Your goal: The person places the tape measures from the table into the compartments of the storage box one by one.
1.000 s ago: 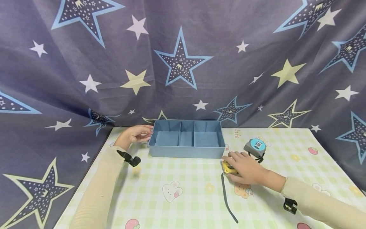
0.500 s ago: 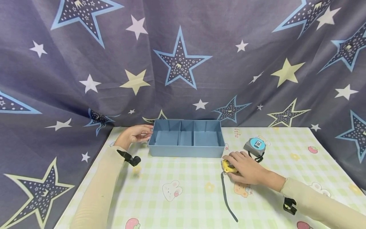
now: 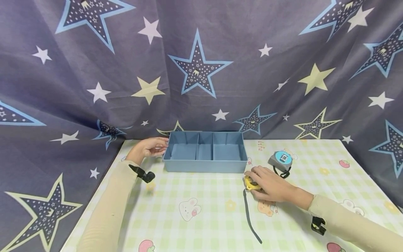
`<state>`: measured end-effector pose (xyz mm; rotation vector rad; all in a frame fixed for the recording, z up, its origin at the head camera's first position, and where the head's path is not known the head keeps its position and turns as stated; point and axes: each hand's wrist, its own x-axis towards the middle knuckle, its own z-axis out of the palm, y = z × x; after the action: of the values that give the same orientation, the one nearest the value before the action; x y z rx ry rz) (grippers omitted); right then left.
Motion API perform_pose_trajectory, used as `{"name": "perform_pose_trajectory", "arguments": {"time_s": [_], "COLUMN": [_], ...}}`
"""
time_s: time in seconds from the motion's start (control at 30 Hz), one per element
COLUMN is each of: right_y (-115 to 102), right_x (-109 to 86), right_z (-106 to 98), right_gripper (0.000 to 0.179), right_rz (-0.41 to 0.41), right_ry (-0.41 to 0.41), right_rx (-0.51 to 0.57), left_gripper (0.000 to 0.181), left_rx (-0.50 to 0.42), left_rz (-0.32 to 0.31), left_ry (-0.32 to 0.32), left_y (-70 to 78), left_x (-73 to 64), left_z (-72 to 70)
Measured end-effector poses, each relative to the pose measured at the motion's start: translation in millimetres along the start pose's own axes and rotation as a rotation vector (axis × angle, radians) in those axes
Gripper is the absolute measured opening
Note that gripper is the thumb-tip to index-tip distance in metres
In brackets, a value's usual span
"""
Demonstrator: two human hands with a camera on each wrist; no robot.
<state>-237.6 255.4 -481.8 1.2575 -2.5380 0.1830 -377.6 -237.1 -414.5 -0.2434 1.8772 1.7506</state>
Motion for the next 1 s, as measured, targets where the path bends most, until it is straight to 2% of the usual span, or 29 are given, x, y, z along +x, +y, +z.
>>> {"name": "perform_pose_trajectory", "arguments": {"time_s": [0.13,0.4,0.67,1.0], "right_y": [0,2,1,8], "right_x": [-0.6,1.9,10.8,24.7], "right_z": [1,-4,-23,-45], "right_gripper": [0.055,0.051,0.053,0.054], "right_rz": [-0.022,-0.074,-0.062,-0.064], "right_ry": [0.002,0.062,0.067,0.12], "right_rx": [-0.001,-0.026,-0.037,-0.019], "left_gripper": [0.064,0.065,0.067,0.065], "left_rx": [-0.006,-0.026,-0.017,0.008], "left_rz": [-0.002,-0.004,-0.014,0.007], "left_ry": [-0.001,-0.003,-0.003,-0.011], "left_y": [-0.5,0.1,0.4,0.6], "left_x": [0.7,2.0,2.8,0.5], "left_z": [0.0,-0.6,0.7,1.7]}}
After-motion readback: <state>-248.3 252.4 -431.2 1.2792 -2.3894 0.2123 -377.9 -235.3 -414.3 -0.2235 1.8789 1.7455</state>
